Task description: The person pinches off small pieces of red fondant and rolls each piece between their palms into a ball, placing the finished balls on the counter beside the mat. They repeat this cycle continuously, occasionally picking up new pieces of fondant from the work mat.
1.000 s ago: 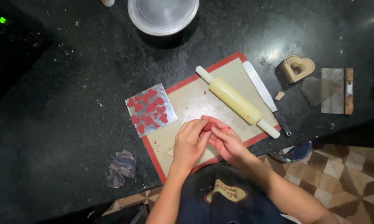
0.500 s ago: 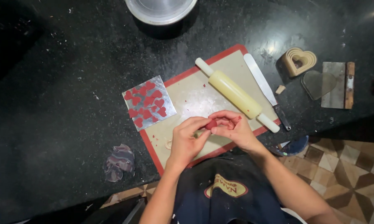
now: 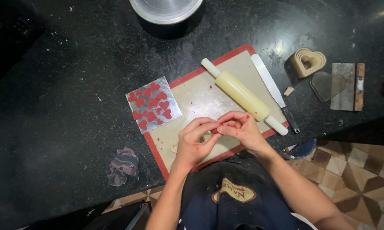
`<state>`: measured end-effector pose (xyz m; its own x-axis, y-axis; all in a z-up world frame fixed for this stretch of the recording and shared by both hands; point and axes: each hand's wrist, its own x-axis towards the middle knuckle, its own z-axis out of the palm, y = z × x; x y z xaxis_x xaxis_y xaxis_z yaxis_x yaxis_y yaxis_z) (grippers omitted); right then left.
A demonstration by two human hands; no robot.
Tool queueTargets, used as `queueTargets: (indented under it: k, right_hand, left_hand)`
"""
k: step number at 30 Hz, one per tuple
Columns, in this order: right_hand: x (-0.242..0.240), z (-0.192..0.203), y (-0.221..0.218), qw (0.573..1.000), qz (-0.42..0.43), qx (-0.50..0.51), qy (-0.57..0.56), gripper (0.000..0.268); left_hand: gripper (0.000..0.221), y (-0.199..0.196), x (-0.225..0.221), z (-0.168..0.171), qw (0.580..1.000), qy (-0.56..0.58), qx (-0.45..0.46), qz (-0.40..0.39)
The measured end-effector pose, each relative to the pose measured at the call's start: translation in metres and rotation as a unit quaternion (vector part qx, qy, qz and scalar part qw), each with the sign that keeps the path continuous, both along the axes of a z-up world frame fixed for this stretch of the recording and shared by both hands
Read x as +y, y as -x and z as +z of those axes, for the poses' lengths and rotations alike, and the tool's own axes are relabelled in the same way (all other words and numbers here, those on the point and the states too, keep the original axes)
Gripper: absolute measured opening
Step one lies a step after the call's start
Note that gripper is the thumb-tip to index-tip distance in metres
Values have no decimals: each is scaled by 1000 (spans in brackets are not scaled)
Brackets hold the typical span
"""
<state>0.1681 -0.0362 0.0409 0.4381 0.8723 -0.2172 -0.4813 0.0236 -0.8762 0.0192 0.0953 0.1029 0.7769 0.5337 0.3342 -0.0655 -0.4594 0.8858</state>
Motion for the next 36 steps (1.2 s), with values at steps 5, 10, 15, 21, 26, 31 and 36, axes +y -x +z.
queueTargets:
  k: [5,10,15,21,26,31,36]
  right_hand:
    - [5,1,-1,999,-2,-31,10,21]
    - [5,-15,-5,1000,-9,-5,16,24]
    - [5,-8,-3,1000,-8,24,-2,25]
    - [2,-12,-5,1000,-12,-25,-12,19]
    - [0,-37,-12,999,-17,30,-31,15]
    - [10,-36,-18,960,8,254,-116,10]
    - [13,-34,-10,971,-63,227,-26,26]
  left_hand:
    - [20,-1,-2,-10,1000,10,14,21]
    - [23,-1,-2,-7,999,-27,-12,28]
    - [24,2,7,-1,999,-38,3,-13]
    - [21,-4,2,-11,999,-39,-29,-10]
    - [19,-11,-6,-41,995,92,-26,4]
    - [30,-19,-3,-92,861,504,-60,-29]
    - [24,-26,-3,-94,748,655,-105,-2]
